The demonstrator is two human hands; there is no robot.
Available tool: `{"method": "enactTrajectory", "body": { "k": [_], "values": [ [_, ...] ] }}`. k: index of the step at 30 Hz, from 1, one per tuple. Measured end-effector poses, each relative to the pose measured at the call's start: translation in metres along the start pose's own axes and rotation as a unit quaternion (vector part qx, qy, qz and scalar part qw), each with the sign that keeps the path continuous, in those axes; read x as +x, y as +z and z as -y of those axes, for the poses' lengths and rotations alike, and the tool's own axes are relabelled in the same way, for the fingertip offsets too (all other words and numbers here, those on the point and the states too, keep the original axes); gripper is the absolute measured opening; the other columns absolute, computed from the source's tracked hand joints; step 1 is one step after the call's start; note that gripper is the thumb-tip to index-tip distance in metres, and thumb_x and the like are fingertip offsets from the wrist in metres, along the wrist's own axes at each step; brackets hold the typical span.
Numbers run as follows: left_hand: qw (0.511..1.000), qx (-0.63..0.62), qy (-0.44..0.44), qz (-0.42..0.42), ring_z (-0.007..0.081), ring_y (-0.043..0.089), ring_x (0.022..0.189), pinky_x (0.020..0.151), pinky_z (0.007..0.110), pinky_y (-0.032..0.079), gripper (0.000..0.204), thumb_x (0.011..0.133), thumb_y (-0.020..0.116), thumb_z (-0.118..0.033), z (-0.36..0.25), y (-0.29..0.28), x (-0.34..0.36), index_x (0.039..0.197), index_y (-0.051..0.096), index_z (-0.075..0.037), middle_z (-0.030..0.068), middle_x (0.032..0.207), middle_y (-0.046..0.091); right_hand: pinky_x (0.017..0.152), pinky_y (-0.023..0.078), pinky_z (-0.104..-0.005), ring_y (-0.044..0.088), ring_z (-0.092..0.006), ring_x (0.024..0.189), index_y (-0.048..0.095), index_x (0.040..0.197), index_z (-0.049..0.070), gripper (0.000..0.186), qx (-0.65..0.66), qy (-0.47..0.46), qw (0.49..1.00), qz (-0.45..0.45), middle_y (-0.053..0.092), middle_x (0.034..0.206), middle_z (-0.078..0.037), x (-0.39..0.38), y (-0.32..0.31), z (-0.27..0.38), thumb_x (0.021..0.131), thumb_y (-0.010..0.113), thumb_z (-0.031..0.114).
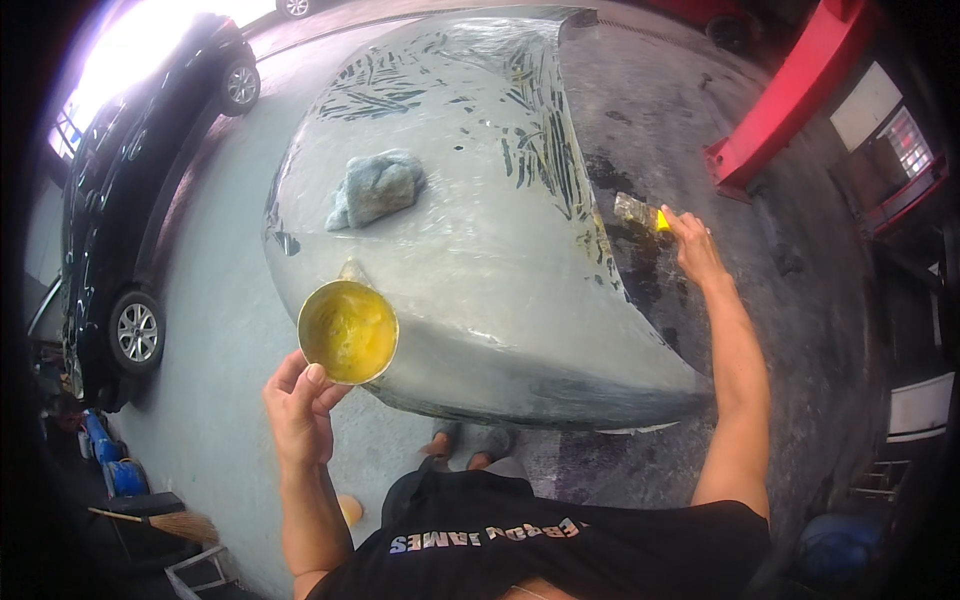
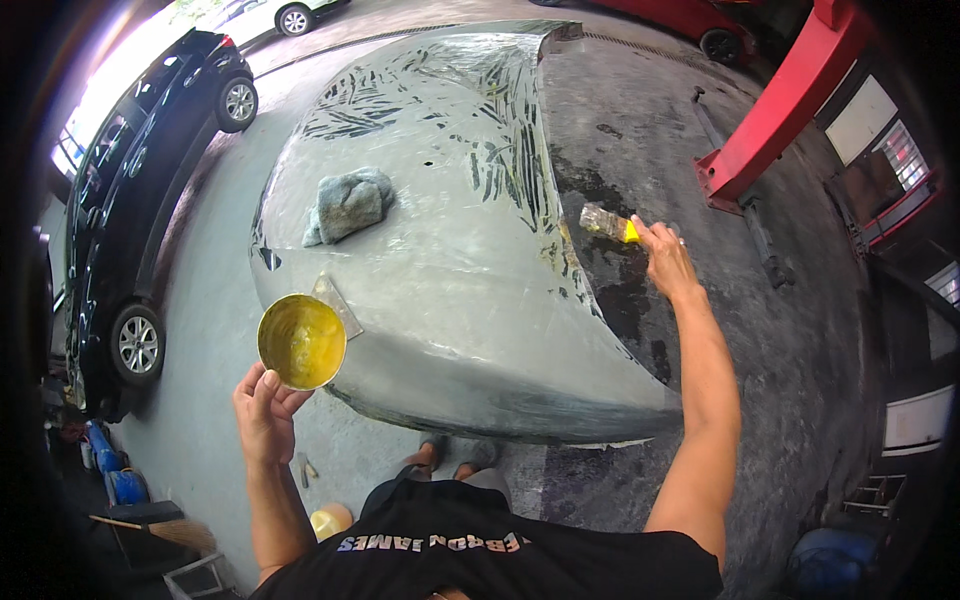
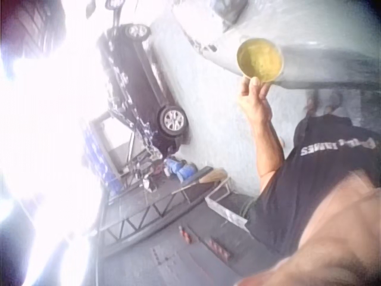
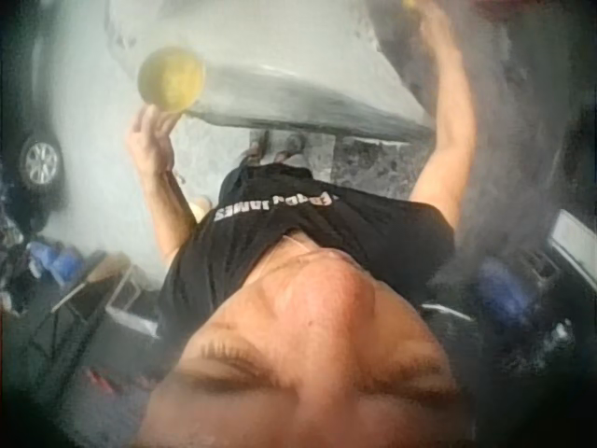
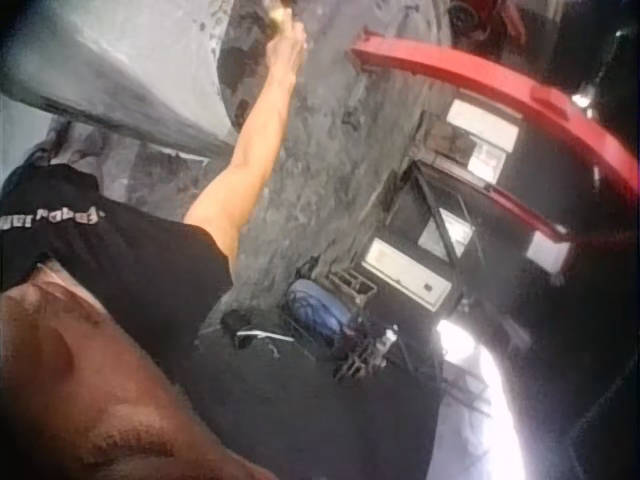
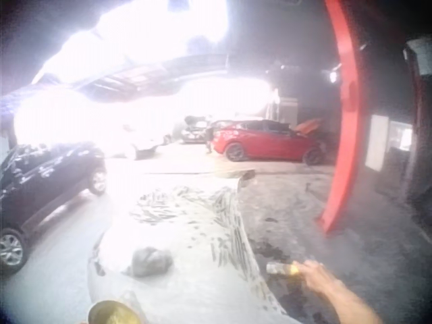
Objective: The person applies yellow paint to a car hood using a yellow-handled brush and a small yellow container. The person repeatedly dips the brush into the container and spreads the paint across the hood surface.
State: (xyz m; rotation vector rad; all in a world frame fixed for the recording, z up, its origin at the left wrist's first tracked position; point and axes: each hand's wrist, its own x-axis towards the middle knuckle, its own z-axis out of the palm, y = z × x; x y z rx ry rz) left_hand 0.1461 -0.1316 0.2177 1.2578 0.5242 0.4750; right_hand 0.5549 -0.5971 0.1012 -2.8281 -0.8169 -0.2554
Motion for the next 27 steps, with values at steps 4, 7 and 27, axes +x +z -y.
{"method": "enactTrajectory", "body": {
  "k": [4, 7, 27],
  "values": [
    [1.0, -0.005, -0.006, -0.002, 0.0283, 0.077, 0.094, 0.085, 0.041, 0.066, 0.046, 0.095, 0.072, -0.021, 0.001, 0.001, 0.004, 0.125, 0.058, 0.011, 0.0209, 0.111, 0.073, 0.087, 0.057, -0.0489, 0.068, -0.0348, 0.098, 0.063, 0.142, 0.021, 0.052, 0.003, 0.005, 0.999, 0.038, 0.064, 0.102, -0.01, 0.011, -0.049, 0.059, 0.094, 0.061, 0.002],
    [1.0, -0.023, -0.01, 0.005, 0.0284, 0.076, 0.094, 0.087, 0.042, 0.065, 0.047, 0.093, 0.072, -0.018, 0.002, 0.004, 0.007, 0.126, 0.061, 0.013, 0.0214, 0.111, 0.072, 0.086, 0.057, -0.0489, 0.068, -0.0323, 0.098, 0.066, 0.137, 0.021, 0.048, -0.125, 0.005, 0.992, 0.005, 0.063, 0.101, -0.009, 0.014, -0.056, 0.089, 0.092, 0.064, 0.002],
    [0.998, -0.05, -0.022, -0.008, 0.0289, 0.075, 0.099, 0.088, 0.043, 0.065, 0.05, 0.091, 0.074, -0.016, 0.003, -0.04, 0.005, 0.13, 0.059, 0.013, 0.0211, 0.117, 0.071, 0.092, 0.052, -0.0474, 0.065, -0.0267, 0.102, 0.074, 0.111, 0.015, 0.018, -0.27, -0.068, 0.959, -0.047, 0.064, 0.102, -0.006, 0.057, -0.038, 0.103, 0.099, 0.06, 0.017]
  ]
}}
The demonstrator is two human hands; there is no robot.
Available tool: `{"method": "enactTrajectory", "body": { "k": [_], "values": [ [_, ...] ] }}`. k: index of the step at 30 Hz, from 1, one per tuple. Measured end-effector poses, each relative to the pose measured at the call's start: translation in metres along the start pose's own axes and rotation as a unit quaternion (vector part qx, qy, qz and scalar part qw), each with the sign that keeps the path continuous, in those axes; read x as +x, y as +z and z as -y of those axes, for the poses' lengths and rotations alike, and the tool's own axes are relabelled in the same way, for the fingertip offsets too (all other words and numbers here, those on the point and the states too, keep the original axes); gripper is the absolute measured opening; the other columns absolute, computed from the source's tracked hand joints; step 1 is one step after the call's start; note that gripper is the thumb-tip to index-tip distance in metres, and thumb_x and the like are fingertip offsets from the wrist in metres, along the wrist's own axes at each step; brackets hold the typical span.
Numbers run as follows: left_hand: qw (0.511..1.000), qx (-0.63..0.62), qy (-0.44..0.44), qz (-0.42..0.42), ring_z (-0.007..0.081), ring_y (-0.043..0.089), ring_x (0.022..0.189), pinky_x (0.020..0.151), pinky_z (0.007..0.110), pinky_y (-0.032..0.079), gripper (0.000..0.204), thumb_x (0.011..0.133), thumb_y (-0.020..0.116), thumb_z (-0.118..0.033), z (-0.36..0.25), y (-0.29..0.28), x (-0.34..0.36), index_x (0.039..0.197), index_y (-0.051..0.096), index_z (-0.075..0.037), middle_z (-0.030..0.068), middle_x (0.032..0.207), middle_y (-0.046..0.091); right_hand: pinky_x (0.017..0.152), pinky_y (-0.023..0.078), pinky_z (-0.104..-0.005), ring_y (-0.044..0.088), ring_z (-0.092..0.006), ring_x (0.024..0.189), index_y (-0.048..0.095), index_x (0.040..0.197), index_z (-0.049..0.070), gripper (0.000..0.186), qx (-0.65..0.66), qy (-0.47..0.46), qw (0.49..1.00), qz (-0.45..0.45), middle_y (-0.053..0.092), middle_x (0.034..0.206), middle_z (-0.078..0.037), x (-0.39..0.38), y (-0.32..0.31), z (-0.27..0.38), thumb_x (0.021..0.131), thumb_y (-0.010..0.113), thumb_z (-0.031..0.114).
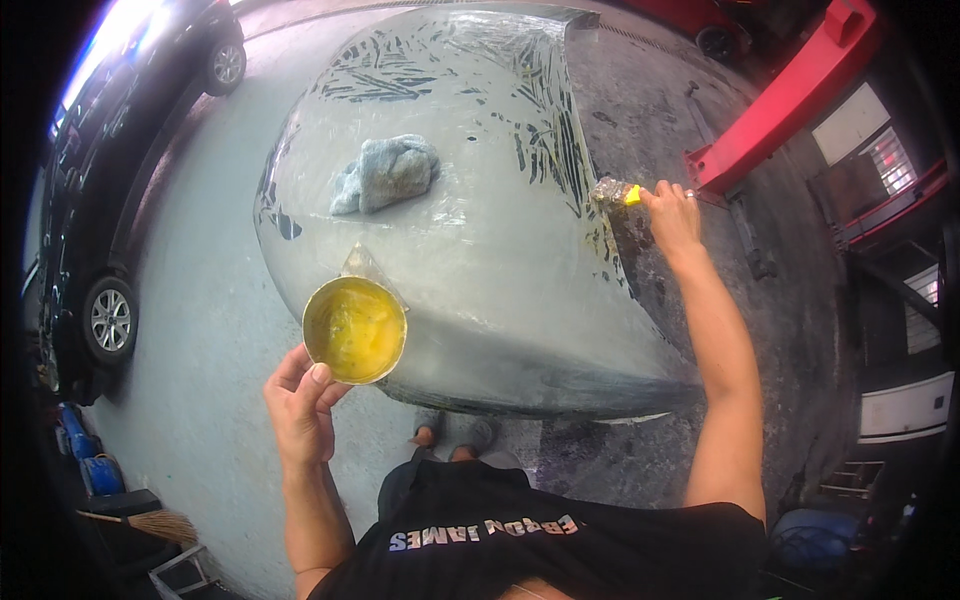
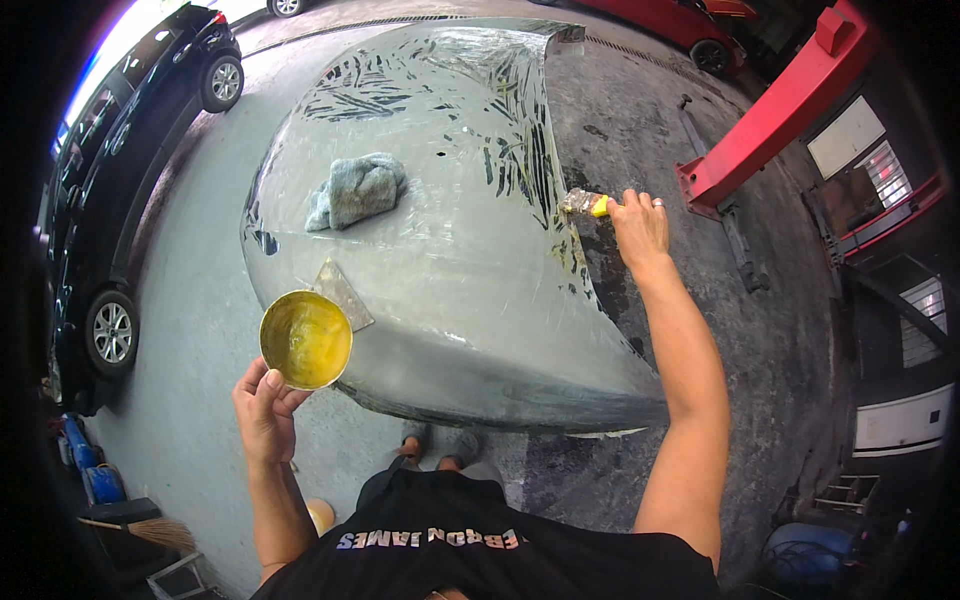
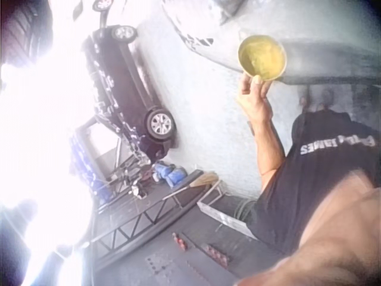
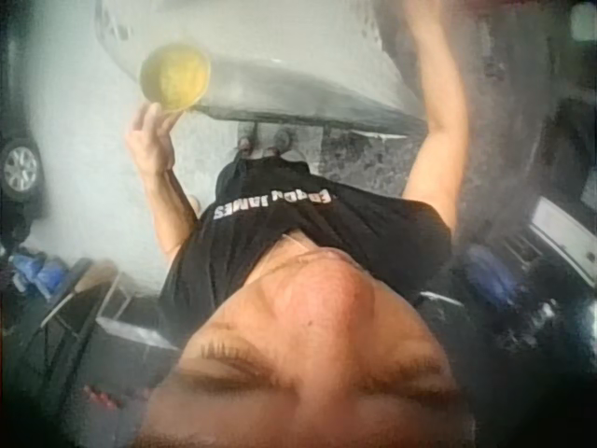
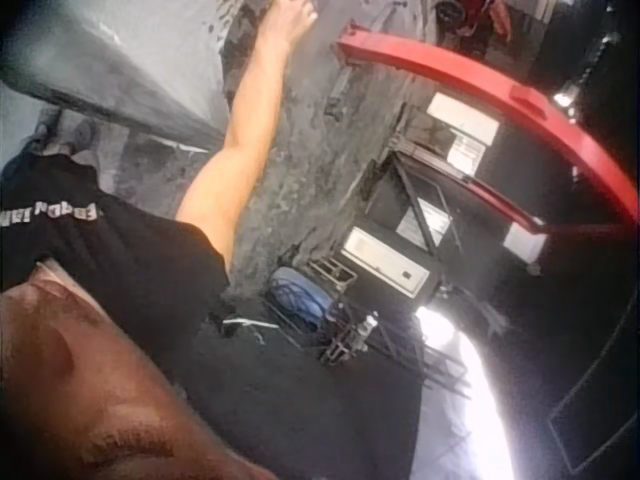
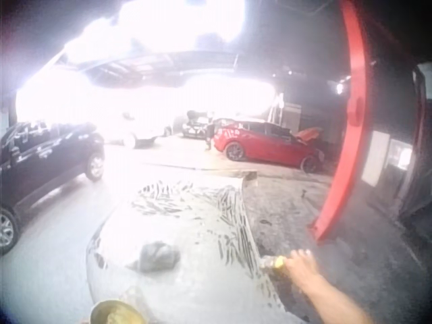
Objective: The person applies yellow paint to a car hood using a yellow-handled brush and a small yellow container. The person repeatedly dips the brush into the container and spreads the paint across the hood surface.
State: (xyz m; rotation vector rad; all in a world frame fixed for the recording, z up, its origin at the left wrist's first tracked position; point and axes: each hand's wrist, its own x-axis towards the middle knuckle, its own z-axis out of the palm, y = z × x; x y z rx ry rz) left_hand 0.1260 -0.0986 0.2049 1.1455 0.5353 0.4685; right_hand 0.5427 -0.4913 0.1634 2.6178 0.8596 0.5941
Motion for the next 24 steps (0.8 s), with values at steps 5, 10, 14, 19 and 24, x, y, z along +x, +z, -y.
{"method": "enactTrajectory", "body": {
  "k": [5, 10, 14, 19, 24],
  "values": [
    [1.0, 0.0, 0.0, -0.003, 0.0286, 0.076, 0.099, 0.086, 0.042, 0.065, 0.051, 0.091, 0.074, -0.016, 0.0, -0.011, 0.001, 0.13, 0.059, 0.013, 0.0209, 0.117, 0.071, 0.093, 0.052, -0.0481, 0.066, -0.0286, 0.104, 0.075, 0.11, 0.015, 0.018, -0.028, 0.027, 0.999, 0.016, 0.065, 0.103, -0.008, 0.002, -0.017, 0.0, 0.098, 0.061, 0.018],
    [1.0, -0.005, 0.007, 0.0, 0.0282, 0.075, 0.099, 0.086, 0.042, 0.065, 0.051, 0.091, 0.074, -0.017, -0.004, -0.012, 0.001, 0.13, 0.059, 0.013, 0.0206, 0.116, 0.071, 0.092, 0.053, -0.0497, 0.067, -0.0289, 0.105, 0.075, 0.113, 0.017, 0.023, 0.0, 0.002, 0.997, 0.071, 0.065, 0.104, -0.008, -0.012, -0.028, 0.001, 0.094, 0.064, 0.01],
    [1.0, -0.007, 0.004, 0.012, 0.0284, 0.075, 0.1, 0.087, 0.042, 0.065, 0.052, 0.091, 0.074, -0.017, -0.007, -0.009, 0.004, 0.13, 0.059, 0.014, 0.0212, 0.116, 0.071, 0.09, 0.054, -0.0504, 0.067, -0.0291, 0.105, 0.074, 0.118, 0.017, 0.031, 0.038, 0.058, 0.996, 0.054, 0.065, 0.106, -0.008, -0.012, -0.038, -0.002, 0.091, 0.066, 0.004],
    [0.999, -0.01, 0.002, 0.038, 0.0289, 0.075, 0.101, 0.087, 0.042, 0.065, 0.053, 0.09, 0.075, -0.018, -0.006, -0.003, 0.007, 0.129, 0.059, 0.014, 0.0225, 0.116, 0.07, 0.085, 0.061, -0.0477, 0.068, -0.0342, 0.109, 0.072, 0.12, 0.014, 0.027, 0.043, 0.085, 0.993, 0.063, 0.065, 0.108, -0.014, 0.006, -0.023, 0.026, 0.096, 0.061, 0.006],
    [0.999, -0.006, 0.008, 0.031, 0.0285, 0.075, 0.099, 0.087, 0.042, 0.065, 0.052, 0.091, 0.074, -0.017, -0.012, -0.013, 0.006, 0.13, 0.059, 0.014, 0.023, 0.116, 0.071, 0.086, 0.061, -0.0486, 0.068, -0.0358, 0.109, 0.074, 0.118, 0.013, 0.03, 0.073, 0.09, 0.984, 0.139, 0.066, 0.111, -0.015, -0.02, -0.048, 0.037, 0.092, 0.064, 0.002]
  ]
}}
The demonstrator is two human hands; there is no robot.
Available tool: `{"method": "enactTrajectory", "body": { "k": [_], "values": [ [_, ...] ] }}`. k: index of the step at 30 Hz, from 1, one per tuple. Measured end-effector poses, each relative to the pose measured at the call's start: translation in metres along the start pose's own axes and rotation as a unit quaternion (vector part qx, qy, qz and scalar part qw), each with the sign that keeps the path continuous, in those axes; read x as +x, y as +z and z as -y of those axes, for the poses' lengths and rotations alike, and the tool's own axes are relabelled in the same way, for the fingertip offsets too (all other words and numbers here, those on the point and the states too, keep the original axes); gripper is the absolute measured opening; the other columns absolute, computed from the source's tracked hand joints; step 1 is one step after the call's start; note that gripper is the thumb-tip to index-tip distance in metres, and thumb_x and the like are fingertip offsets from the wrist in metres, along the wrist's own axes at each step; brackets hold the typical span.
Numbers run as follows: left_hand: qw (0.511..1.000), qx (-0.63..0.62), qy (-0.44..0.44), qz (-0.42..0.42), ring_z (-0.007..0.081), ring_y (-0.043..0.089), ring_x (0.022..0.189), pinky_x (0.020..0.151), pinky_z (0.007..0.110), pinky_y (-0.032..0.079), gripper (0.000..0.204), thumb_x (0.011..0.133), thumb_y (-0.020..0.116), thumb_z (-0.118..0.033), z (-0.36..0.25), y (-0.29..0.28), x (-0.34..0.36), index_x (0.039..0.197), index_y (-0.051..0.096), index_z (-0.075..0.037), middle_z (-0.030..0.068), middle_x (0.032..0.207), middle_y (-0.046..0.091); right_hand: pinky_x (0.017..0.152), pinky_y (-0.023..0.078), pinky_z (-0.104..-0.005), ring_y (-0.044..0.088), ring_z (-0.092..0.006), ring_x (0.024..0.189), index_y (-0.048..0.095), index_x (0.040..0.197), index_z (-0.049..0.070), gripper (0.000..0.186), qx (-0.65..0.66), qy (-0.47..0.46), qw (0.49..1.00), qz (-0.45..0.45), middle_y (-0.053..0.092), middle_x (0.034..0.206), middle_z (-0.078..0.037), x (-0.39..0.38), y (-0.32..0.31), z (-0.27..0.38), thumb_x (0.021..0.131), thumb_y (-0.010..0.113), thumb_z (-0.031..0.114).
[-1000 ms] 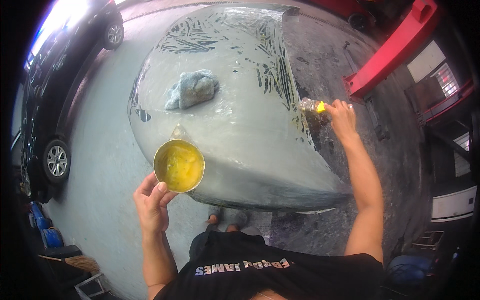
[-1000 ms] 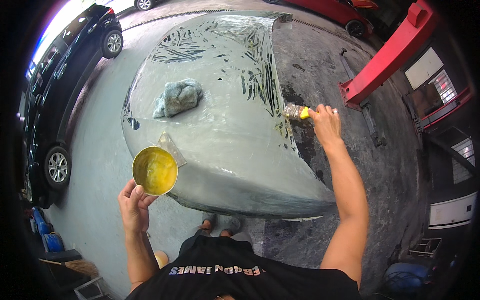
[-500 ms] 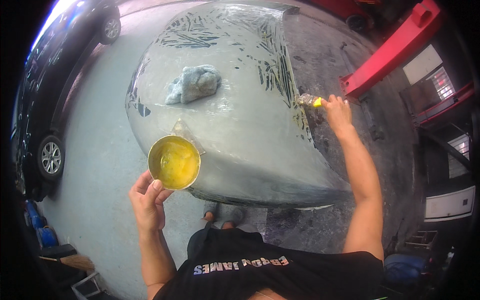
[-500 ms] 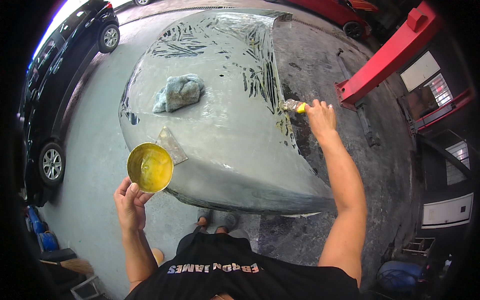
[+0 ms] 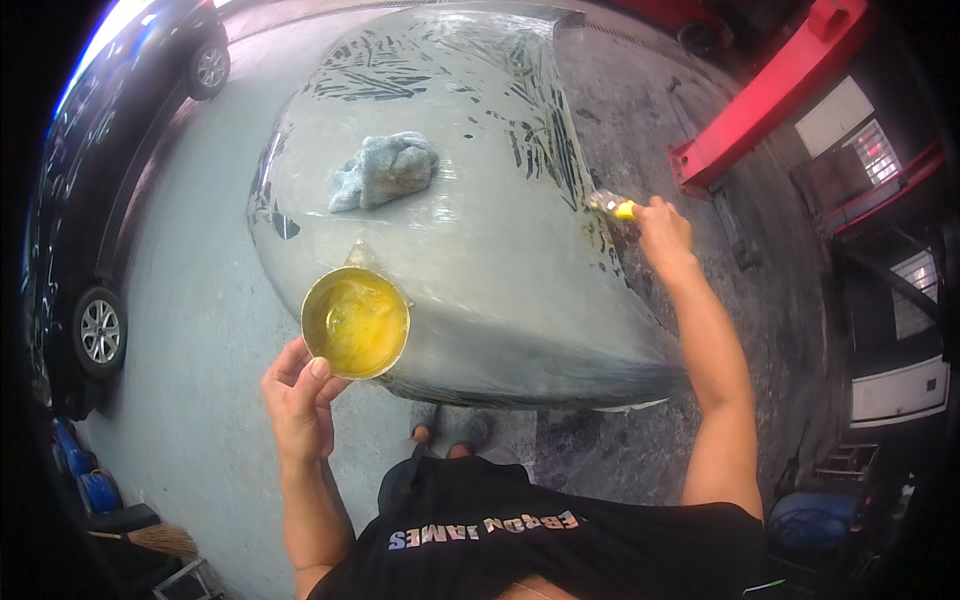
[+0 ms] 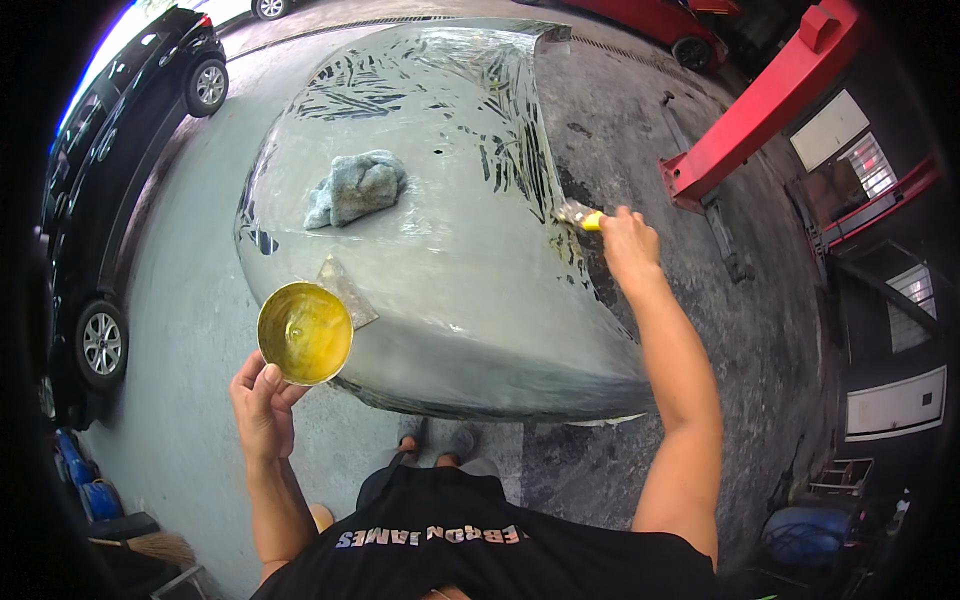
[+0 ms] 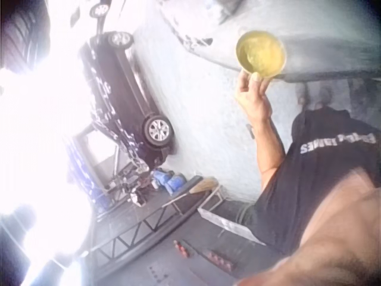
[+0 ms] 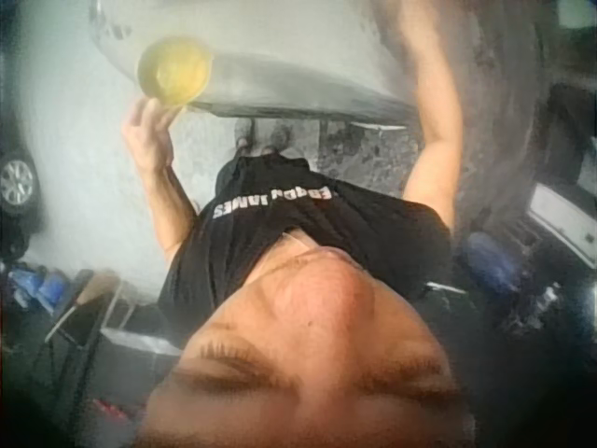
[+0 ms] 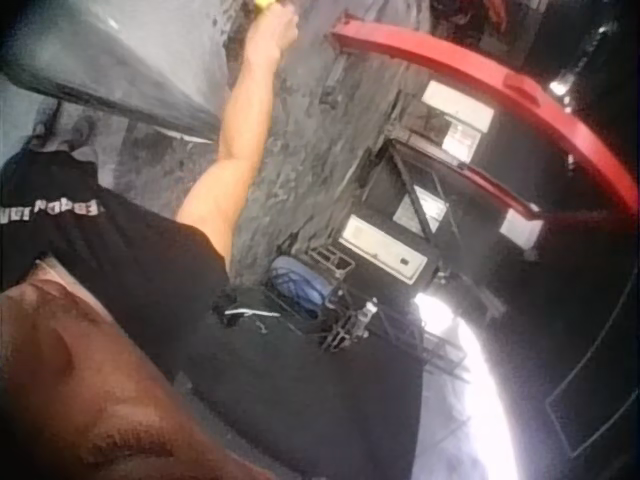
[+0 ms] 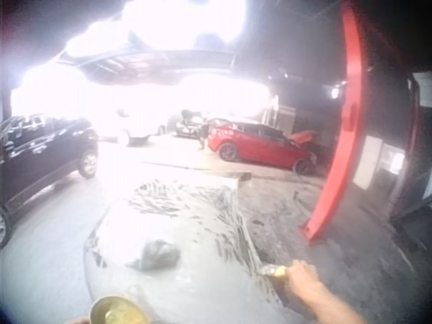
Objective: The person applies yellow paint to a car hood using a yellow-handled brush and a small yellow container. The person repeatedly dips the brush into the container and spreads the paint across the hood surface.
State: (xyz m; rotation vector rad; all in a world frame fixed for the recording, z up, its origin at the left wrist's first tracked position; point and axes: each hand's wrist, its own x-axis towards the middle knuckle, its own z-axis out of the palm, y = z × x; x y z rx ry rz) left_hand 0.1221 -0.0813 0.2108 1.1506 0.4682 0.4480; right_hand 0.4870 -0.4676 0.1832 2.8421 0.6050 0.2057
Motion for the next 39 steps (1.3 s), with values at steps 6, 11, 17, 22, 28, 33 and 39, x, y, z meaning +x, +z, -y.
{"method": "enactTrajectory", "body": {
  "k": [6, 11, 17, 22, 28, 33, 39],
  "values": [
    [1.0, -0.008, -0.023, -0.001, 0.0275, 0.077, 0.091, 0.083, 0.038, 0.066, 0.049, 0.093, 0.072, -0.017, 0.002, -0.007, 0.01, 0.129, 0.06, 0.014, 0.022, 0.111, 0.073, 0.088, 0.06, -0.0497, 0.07, -0.0362, 0.106, 0.076, 0.119, 0.015, 0.037, 0.042, 0.044, 0.998, -0.028, 0.068, 0.11, -0.015, -0.02, -0.018, -0.01, 0.088, 0.067, -0.002],
    [0.999, -0.005, -0.023, 0.037, 0.028, 0.078, 0.092, 0.083, 0.039, 0.067, 0.04, 0.098, 0.068, -0.02, 0.004, -0.01, 0.014, 0.122, 0.059, 0.011, 0.0218, 0.11, 0.074, 0.088, 0.059, -0.0483, 0.07, -0.037, 0.105, 0.076, 0.12, 0.013, 0.033, 0.044, 0.019, 0.999, 0.014, 0.068, 0.109, -0.018, -0.046, -0.005, 0.009, 0.092, 0.064, 0.002],
    [0.998, -0.013, -0.034, 0.042, 0.028, 0.078, 0.09, 0.082, 0.039, 0.067, 0.044, 0.095, 0.07, -0.017, 0.004, -0.02, 0.016, 0.125, 0.06, 0.014, 0.0222, 0.11, 0.073, 0.092, 0.056, -0.0479, 0.069, -0.0405, 0.104, 0.074, 0.126, 0.008, 0.036, 0.185, 0.101, 0.977, -0.044, 0.067, 0.108, -0.021, -0.072, -0.002, 0.002, 0.091, 0.068, 0.004],
    [0.998, -0.013, -0.039, 0.046, 0.0285, 0.077, 0.09, 0.082, 0.038, 0.067, 0.048, 0.093, 0.072, -0.017, 0.003, -0.021, 0.015, 0.127, 0.059, 0.015, 0.0228, 0.11, 0.073, 0.096, 0.052, -0.0472, 0.067, -0.0433, 0.107, 0.069, 0.132, 0.002, 0.041, 0.278, 0.114, 0.951, -0.07, 0.067, 0.111, -0.023, -0.08, 0.017, 0.01, 0.091, 0.068, 0.006],
    [0.999, -0.009, -0.031, 0.044, 0.0275, 0.077, 0.09, 0.081, 0.038, 0.067, 0.048, 0.092, 0.073, -0.017, -0.003, -0.028, 0.015, 0.126, 0.06, 0.014, 0.0217, 0.109, 0.073, 0.098, 0.05, -0.0503, 0.064, -0.0463, 0.114, 0.06, 0.127, 0.002, 0.036, 0.298, 0.086, 0.949, -0.062, 0.067, 0.116, -0.027, -0.057, 0.029, -0.022, 0.091, 0.063, 0.005],
    [1.0, 0.002, -0.023, 0.014, 0.0263, 0.077, 0.091, 0.08, 0.039, 0.067, 0.047, 0.092, 0.073, -0.019, -0.003, -0.035, 0.006, 0.125, 0.062, 0.012, 0.0192, 0.109, 0.073, 0.093, 0.05, -0.0563, 0.064, -0.0488, 0.112, 0.055, 0.12, 0.006, 0.025, 0.278, 0.115, 0.954, -0.008, 0.069, 0.117, -0.028, -0.019, 0.053, -0.036, 0.097, 0.06, 0.015],
    [0.999, 0.023, -0.008, -0.043, 0.0264, 0.077, 0.09, 0.081, 0.039, 0.067, 0.046, 0.092, 0.072, -0.019, -0.005, -0.026, -0.009, 0.124, 0.062, 0.012, 0.019, 0.11, 0.073, 0.091, 0.049, -0.0616, 0.064, -0.0498, 0.11, 0.051, 0.119, 0.009, 0.021, 0.205, 0.026, 0.978, 0.017, 0.07, 0.113, -0.026, 0.052, 0.1, -0.057, 0.1, 0.056, 0.013]
  ]
}}
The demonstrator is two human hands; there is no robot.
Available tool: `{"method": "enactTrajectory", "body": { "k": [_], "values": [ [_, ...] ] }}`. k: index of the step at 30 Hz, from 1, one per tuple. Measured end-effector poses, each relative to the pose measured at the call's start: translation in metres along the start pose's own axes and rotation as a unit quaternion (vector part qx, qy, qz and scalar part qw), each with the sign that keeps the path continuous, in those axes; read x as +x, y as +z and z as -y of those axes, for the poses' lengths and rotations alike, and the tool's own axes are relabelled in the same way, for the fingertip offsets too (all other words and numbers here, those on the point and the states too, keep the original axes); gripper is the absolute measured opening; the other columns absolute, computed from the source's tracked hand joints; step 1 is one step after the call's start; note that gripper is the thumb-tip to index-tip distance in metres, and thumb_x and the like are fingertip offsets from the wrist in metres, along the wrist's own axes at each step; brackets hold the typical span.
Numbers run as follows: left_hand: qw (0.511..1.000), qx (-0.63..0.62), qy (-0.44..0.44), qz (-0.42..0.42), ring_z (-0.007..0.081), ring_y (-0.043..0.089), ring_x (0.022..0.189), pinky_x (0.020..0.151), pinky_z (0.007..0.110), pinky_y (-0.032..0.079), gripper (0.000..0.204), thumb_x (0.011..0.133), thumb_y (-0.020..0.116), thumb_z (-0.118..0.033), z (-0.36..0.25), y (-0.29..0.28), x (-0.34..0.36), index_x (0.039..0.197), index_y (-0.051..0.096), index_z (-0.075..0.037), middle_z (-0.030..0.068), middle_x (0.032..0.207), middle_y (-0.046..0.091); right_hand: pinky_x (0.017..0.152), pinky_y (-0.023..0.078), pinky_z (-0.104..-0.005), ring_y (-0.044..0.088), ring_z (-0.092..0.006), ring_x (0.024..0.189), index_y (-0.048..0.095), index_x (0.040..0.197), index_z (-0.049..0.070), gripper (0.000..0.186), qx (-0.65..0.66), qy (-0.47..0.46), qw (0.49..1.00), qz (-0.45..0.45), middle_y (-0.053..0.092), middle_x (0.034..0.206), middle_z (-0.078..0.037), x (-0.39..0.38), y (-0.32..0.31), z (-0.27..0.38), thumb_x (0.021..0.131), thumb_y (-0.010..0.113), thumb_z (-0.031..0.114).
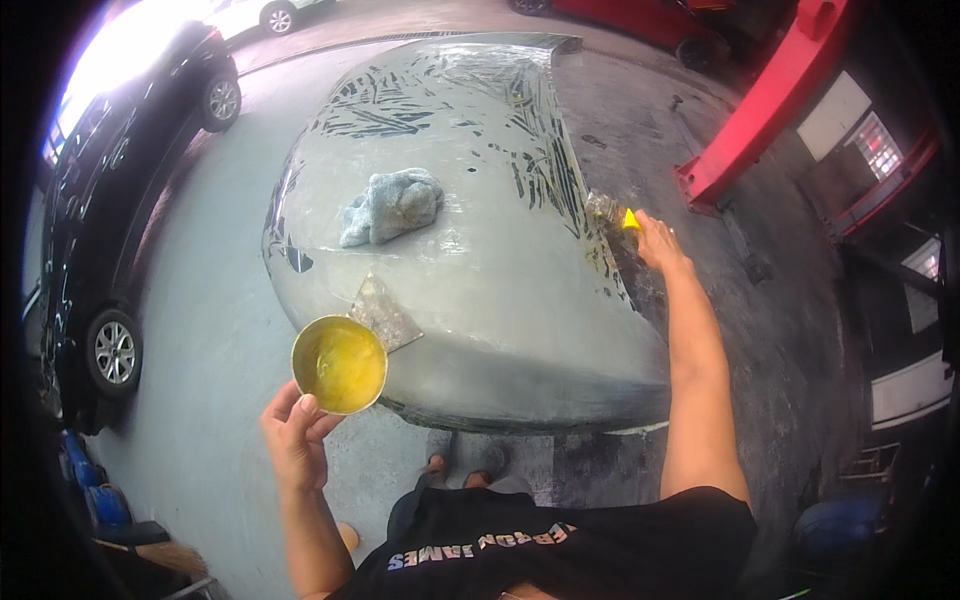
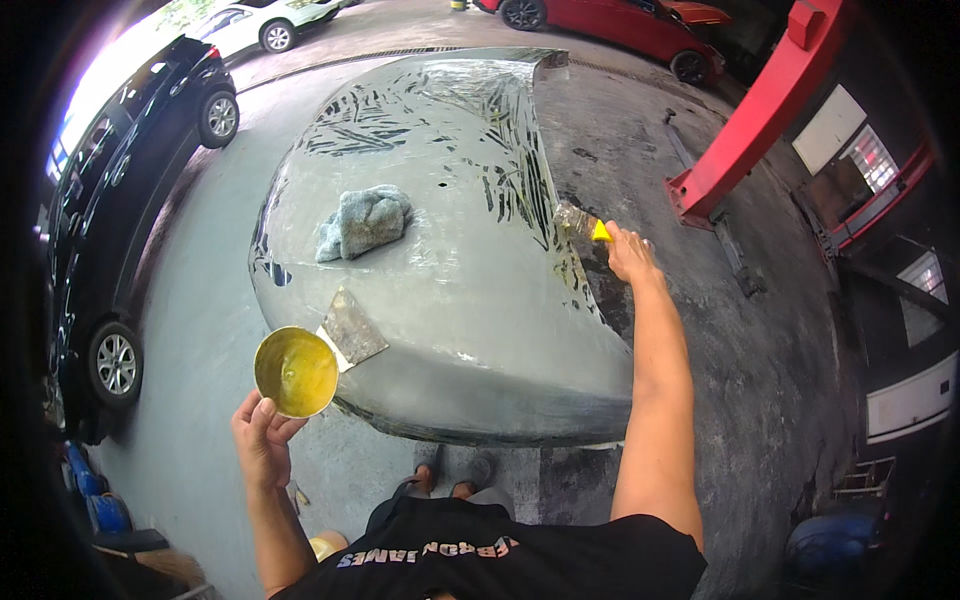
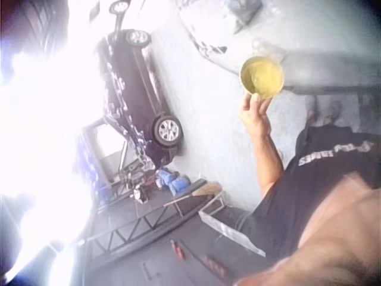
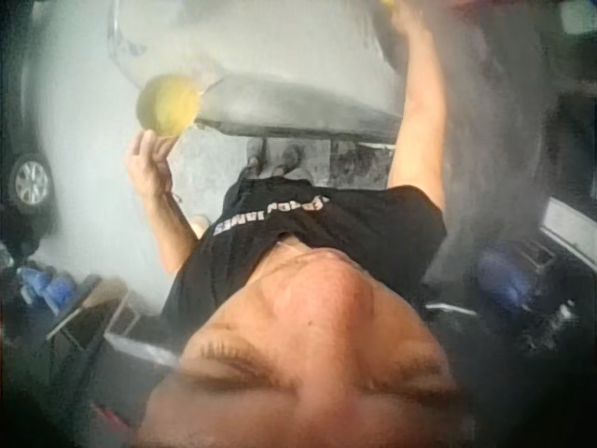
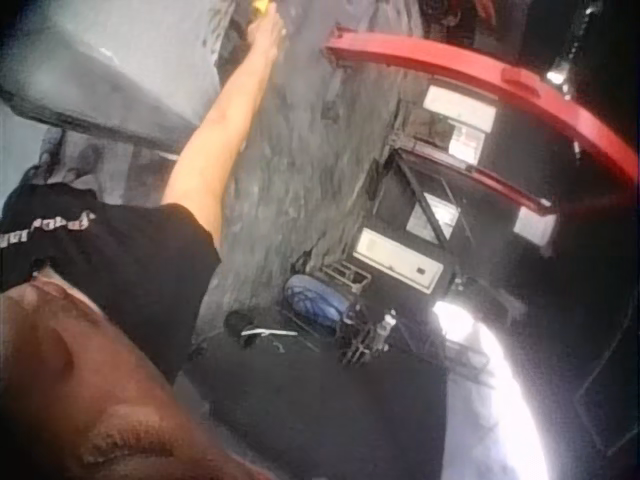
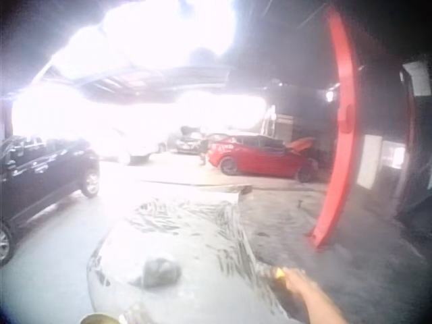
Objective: The person applies yellow paint to a car hood using a yellow-handled brush and a small yellow container. The person repeatedly dips the brush into the container and spreads the paint across the hood surface.
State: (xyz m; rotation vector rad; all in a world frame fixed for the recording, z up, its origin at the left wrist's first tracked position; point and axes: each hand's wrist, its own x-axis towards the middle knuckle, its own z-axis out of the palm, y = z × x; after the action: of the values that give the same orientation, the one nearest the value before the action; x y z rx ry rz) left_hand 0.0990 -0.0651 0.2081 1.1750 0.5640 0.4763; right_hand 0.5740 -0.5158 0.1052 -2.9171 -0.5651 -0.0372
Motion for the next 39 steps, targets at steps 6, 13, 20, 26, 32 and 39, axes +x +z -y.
{"method": "enactTrajectory", "body": {
  "k": [6, 13, 20, 26, 32, 39],
  "values": [
    [0.999, 0.018, 0.029, -0.036, 0.0288, 0.078, 0.094, 0.082, 0.041, 0.068, 0.041, 0.099, 0.067, -0.019, 0.003, 0.008, -0.014, 0.126, 0.055, 0.01, 0.0207, 0.114, 0.072, 0.095, 0.05, -0.0579, 0.063, -0.0443, 0.115, 0.051, 0.124, 0.011, 0.029, -0.09, -0.073, 0.992, 0.056, 0.068, 0.116, -0.02, 0.039, 0.03, -0.012, 0.097, 0.055, 0.004],
    [0.998, 0.025, 0.042, -0.029, 0.0288, 0.077, 0.098, 0.084, 0.041, 0.067, 0.041, 0.099, 0.067, -0.019, 0.006, 0.029, -0.016, 0.127, 0.055, 0.01, 0.0209, 0.117, 0.071, 0.094, 0.052, -0.0538, 0.064, -0.039, 0.11, 0.051, 0.127, 0.014, 0.038, -0.17, -0.12, 0.978, 0.027, 0.066, 0.109, -0.016, 0.045, 0.018, -0.038, 0.092, 0.059, 0.0],
    [0.997, 0.01, 0.045, -0.057, 0.0266, 0.077, 0.092, 0.084, 0.042, 0.067, 0.045, 0.093, 0.073, -0.019, 0.005, 0.035, -0.02, 0.124, 0.06, 0.012, 0.0184, 0.113, 0.071, 0.094, 0.052, -0.0542, 0.063, -0.0388, 0.114, 0.051, 0.127, 0.015, 0.038, -0.24, -0.102, 0.964, 0.054, 0.066, 0.106, -0.015, 0.033, -0.004, -0.064, 0.092, 0.06, 0.002],
    [0.999, 0.014, 0.035, -0.027, 0.0303, 0.077, 0.099, 0.086, 0.045, 0.067, 0.043, 0.098, 0.069, -0.019, 0.008, 0.021, -0.024, 0.127, 0.055, 0.01, 0.0207, 0.117, 0.071, 0.097, 0.051, -0.0552, 0.064, -0.0448, 0.117, 0.054, 0.132, 0.011, 0.036, -0.068, -0.03, 0.997, 0.033, 0.068, 0.12, -0.024, 0.043, -0.025, -0.023, 0.096, 0.055, 0.009],
    [0.999, 0.016, 0.032, -0.022, 0.0307, 0.077, 0.099, 0.086, 0.046, 0.066, 0.046, 0.096, 0.071, -0.02, 0.006, 0.023, -0.024, 0.127, 0.055, 0.01, 0.0206, 0.118, 0.071, 0.103, 0.05, -0.051, 0.063, -0.0437, 0.122, 0.057, 0.145, 0.01, 0.048, 0.028, -0.018, 0.999, 0.015, 0.066, 0.129, -0.028, 0.081, -0.041, 0.055, 0.097, 0.054, 0.012],
    [0.999, 0.009, 0.02, -0.027, 0.0296, 0.077, 0.097, 0.084, 0.044, 0.067, 0.045, 0.095, 0.071, -0.02, 0.005, 0.021, -0.022, 0.126, 0.057, 0.01, 0.0205, 0.116, 0.072, 0.097, 0.056, -0.049, 0.07, -0.0374, 0.115, 0.069, 0.135, 0.016, 0.043, -0.112, 0.015, 0.992, 0.064, 0.073, 0.122, -0.019, 0.073, -0.062, 0.086, 0.094, 0.061, 0.009]
  ]
}}
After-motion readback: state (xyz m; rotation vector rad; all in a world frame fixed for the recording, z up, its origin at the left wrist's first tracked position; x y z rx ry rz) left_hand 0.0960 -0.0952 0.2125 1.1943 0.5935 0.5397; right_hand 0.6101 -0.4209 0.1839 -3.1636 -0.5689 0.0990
